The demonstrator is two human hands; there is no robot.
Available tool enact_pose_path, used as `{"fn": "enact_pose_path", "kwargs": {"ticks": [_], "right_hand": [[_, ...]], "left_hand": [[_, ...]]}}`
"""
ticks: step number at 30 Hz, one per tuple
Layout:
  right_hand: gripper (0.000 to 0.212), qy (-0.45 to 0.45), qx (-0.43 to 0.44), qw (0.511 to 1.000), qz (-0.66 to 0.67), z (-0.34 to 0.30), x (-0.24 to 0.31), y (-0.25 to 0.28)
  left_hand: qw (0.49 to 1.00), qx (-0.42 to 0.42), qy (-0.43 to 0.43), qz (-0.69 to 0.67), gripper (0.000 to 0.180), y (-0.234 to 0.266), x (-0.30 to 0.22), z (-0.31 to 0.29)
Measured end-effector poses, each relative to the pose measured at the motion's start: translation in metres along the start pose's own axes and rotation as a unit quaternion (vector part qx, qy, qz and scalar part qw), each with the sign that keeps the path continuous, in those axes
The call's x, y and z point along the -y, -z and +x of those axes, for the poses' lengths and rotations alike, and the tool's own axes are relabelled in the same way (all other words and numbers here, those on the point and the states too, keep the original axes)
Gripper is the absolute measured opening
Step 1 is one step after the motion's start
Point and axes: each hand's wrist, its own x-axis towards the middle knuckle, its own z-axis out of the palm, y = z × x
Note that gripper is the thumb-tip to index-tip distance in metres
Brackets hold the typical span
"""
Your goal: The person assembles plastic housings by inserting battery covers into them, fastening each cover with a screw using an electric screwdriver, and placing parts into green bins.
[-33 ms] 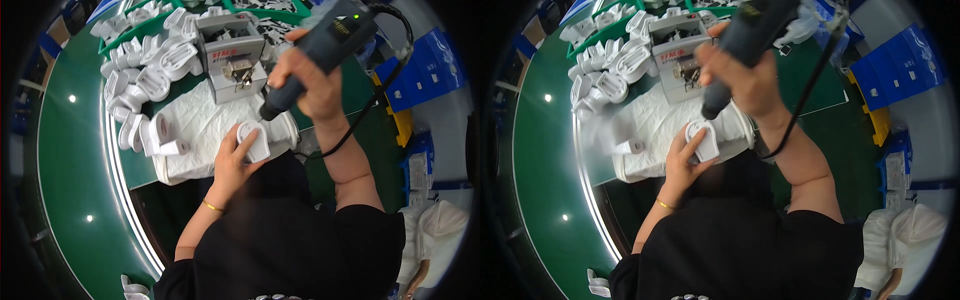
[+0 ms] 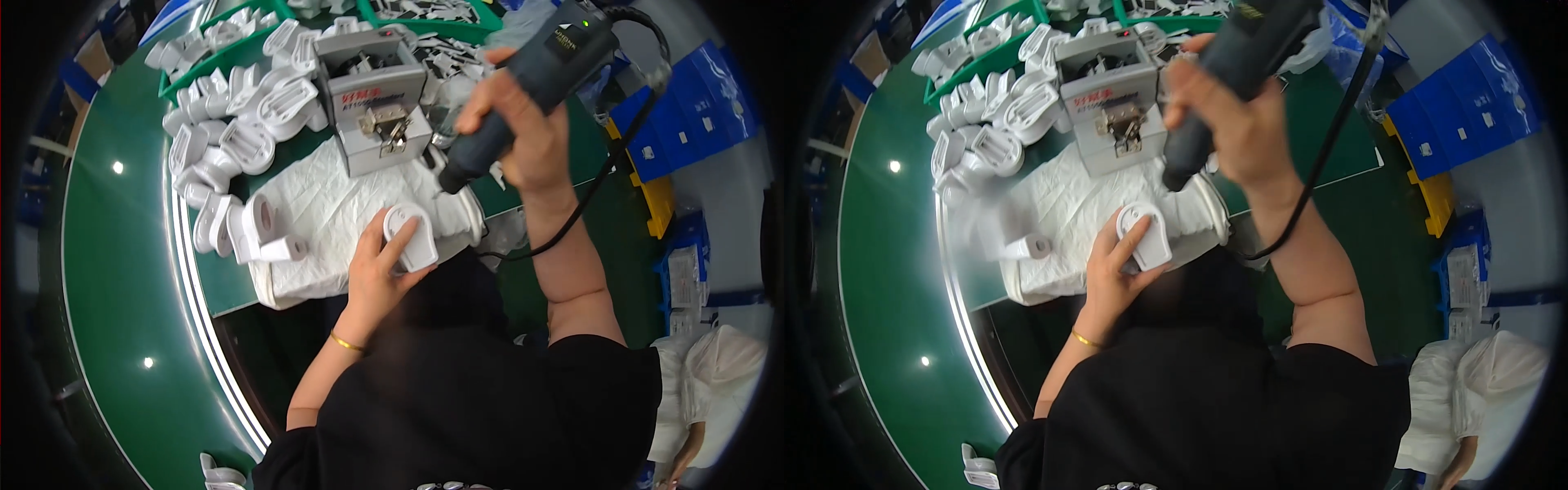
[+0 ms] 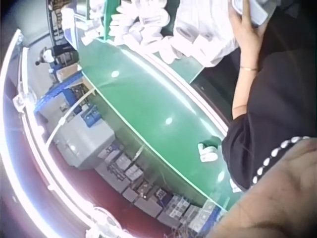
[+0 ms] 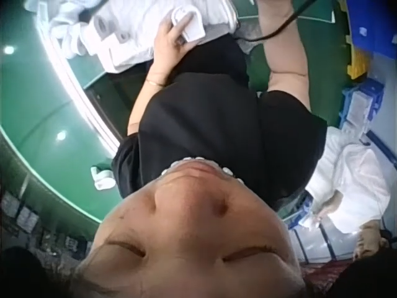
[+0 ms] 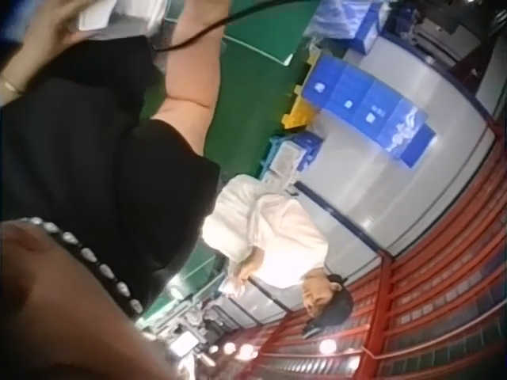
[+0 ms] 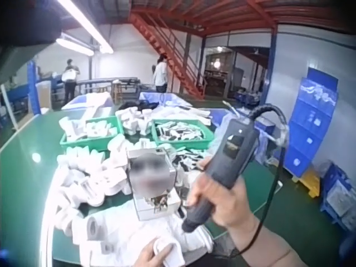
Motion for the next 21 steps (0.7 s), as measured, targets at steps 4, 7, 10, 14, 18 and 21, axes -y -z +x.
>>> {"fn": "enact_pose_path", "kwargs": {"ticks": [4,7,10,14,18,21], "right_hand": [[0.040,-0.139,-0.184,0.957,-0.178,0.027,-0.004,0.106],[0.059,-0.226,-0.198,0.873,-0.385,0.029,-0.048,0.193],[0.075,-0.299,-0.120,0.698,-0.639,0.015,-0.115,0.273],[0.070,-0.373,-0.074,0.611,-0.695,0.017,-0.120,0.242],[0.068,-0.331,-0.050,0.627,-0.703,0.030,-0.128,0.221],[0.062,-0.253,-0.047,0.586,-0.768,0.027,-0.122,0.209]], "left_hand": [[0.995,-0.005,-0.020,0.097,0.065,0.004,-0.014,0.010],[0.981,0.038,-0.131,0.134,0.053,0.013,-0.019,0.018],[0.968,0.149,-0.151,0.130,0.038,0.024,-0.014,0.026],[0.949,0.250,-0.124,0.149,0.031,0.064,-0.024,0.045],[0.933,0.272,-0.110,0.209,0.025,0.090,-0.026,0.052],[0.935,0.239,-0.121,0.234,0.027,0.105,-0.028,0.056]]}}
